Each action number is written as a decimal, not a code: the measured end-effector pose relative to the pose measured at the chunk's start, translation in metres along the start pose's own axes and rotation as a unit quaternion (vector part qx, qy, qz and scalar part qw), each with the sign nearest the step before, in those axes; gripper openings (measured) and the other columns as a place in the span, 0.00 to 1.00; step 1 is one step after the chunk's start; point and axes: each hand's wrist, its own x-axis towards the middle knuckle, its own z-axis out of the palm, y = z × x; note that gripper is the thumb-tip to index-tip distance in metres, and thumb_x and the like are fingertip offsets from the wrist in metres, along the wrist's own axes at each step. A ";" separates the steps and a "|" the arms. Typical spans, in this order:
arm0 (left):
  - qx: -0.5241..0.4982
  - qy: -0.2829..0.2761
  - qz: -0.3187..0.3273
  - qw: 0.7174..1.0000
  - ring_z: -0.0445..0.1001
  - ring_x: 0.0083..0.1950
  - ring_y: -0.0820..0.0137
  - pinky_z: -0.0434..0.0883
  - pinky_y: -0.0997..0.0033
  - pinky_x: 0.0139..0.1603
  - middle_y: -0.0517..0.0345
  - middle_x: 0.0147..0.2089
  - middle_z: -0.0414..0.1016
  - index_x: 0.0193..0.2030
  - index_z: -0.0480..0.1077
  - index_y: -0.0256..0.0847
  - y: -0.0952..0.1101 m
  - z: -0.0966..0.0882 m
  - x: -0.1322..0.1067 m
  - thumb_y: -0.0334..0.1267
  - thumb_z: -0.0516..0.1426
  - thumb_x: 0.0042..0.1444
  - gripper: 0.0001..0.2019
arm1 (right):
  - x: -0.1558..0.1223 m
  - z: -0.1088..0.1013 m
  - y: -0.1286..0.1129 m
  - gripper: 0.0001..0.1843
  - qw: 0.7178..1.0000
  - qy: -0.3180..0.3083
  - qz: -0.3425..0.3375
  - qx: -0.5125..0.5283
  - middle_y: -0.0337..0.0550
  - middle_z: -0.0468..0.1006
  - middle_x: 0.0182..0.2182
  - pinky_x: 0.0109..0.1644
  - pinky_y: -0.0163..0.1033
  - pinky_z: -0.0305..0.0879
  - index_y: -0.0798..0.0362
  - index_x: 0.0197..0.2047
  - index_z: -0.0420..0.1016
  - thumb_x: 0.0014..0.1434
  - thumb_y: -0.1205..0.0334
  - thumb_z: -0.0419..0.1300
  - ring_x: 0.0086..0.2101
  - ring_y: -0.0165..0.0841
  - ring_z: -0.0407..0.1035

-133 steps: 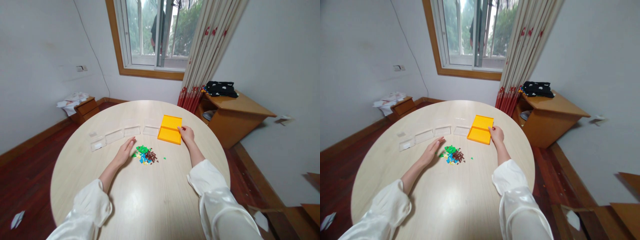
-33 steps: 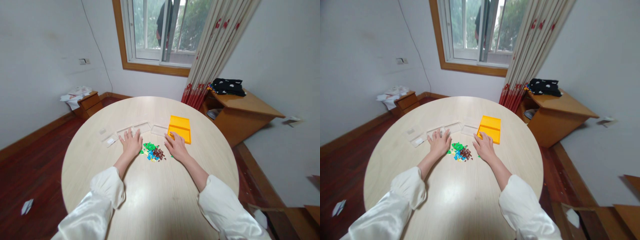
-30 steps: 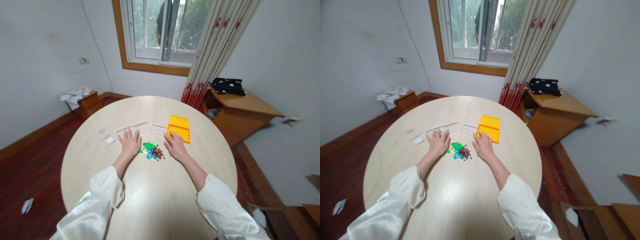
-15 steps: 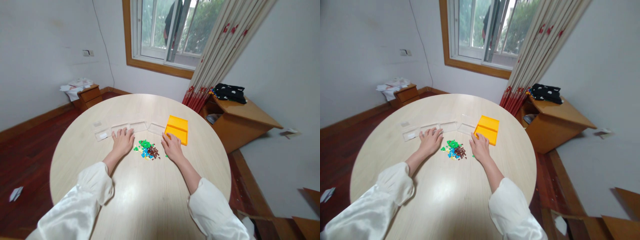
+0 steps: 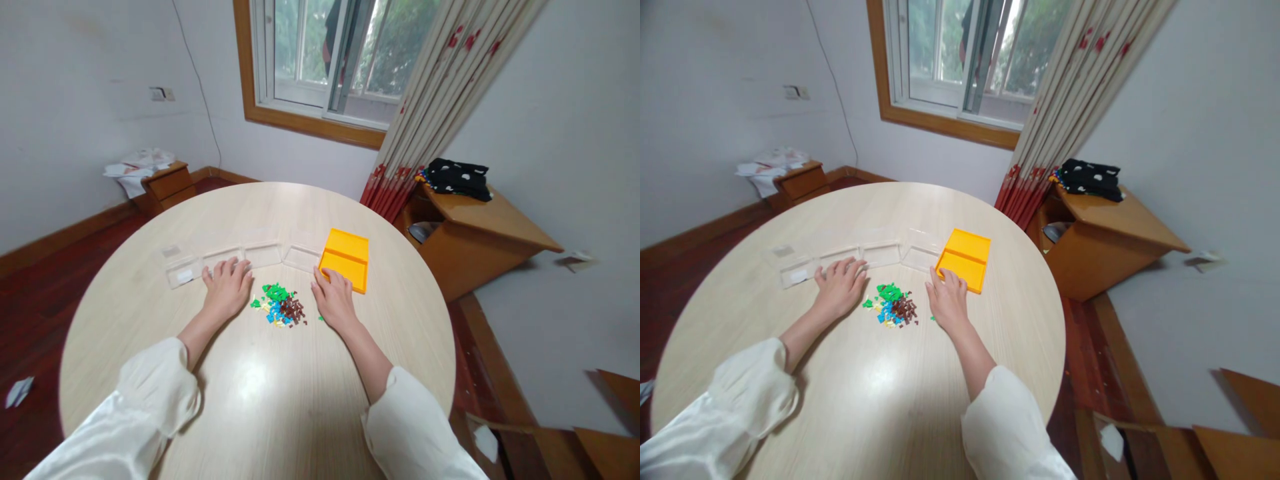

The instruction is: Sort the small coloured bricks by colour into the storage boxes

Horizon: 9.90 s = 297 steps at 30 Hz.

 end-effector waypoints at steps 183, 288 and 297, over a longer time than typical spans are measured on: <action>-0.287 -0.077 0.244 0.923 0.70 0.40 0.66 0.69 0.66 0.44 0.54 0.37 0.67 0.40 0.68 0.38 0.020 -0.010 -0.031 0.30 0.50 0.59 0.07 | -0.013 -0.007 -0.068 0.07 0.984 -0.123 -0.120 0.047 0.50 0.71 0.39 0.41 0.38 0.64 0.58 0.44 0.67 0.65 0.66 0.51 0.39 0.35 0.69; -0.267 -0.127 0.189 0.936 0.58 0.65 0.57 0.53 0.48 0.66 0.39 0.63 0.61 0.61 0.59 0.34 0.015 -0.007 -0.027 0.52 0.43 0.63 0.27 | -0.010 0.000 -0.046 0.30 0.961 -0.190 -0.077 0.185 0.60 0.51 0.67 0.69 0.56 0.39 0.60 0.67 0.50 0.68 0.53 0.41 0.67 0.41 0.41; -0.482 -0.188 0.183 0.836 0.65 0.61 0.58 0.60 0.52 0.64 0.41 0.61 0.65 0.60 0.61 0.39 0.013 -0.010 -0.032 0.50 0.53 0.59 0.26 | -0.014 -0.022 -0.047 0.35 0.905 -0.226 -0.187 0.310 0.55 0.61 0.62 0.66 0.53 0.52 0.54 0.67 0.52 0.60 0.52 0.57 0.62 0.40 0.55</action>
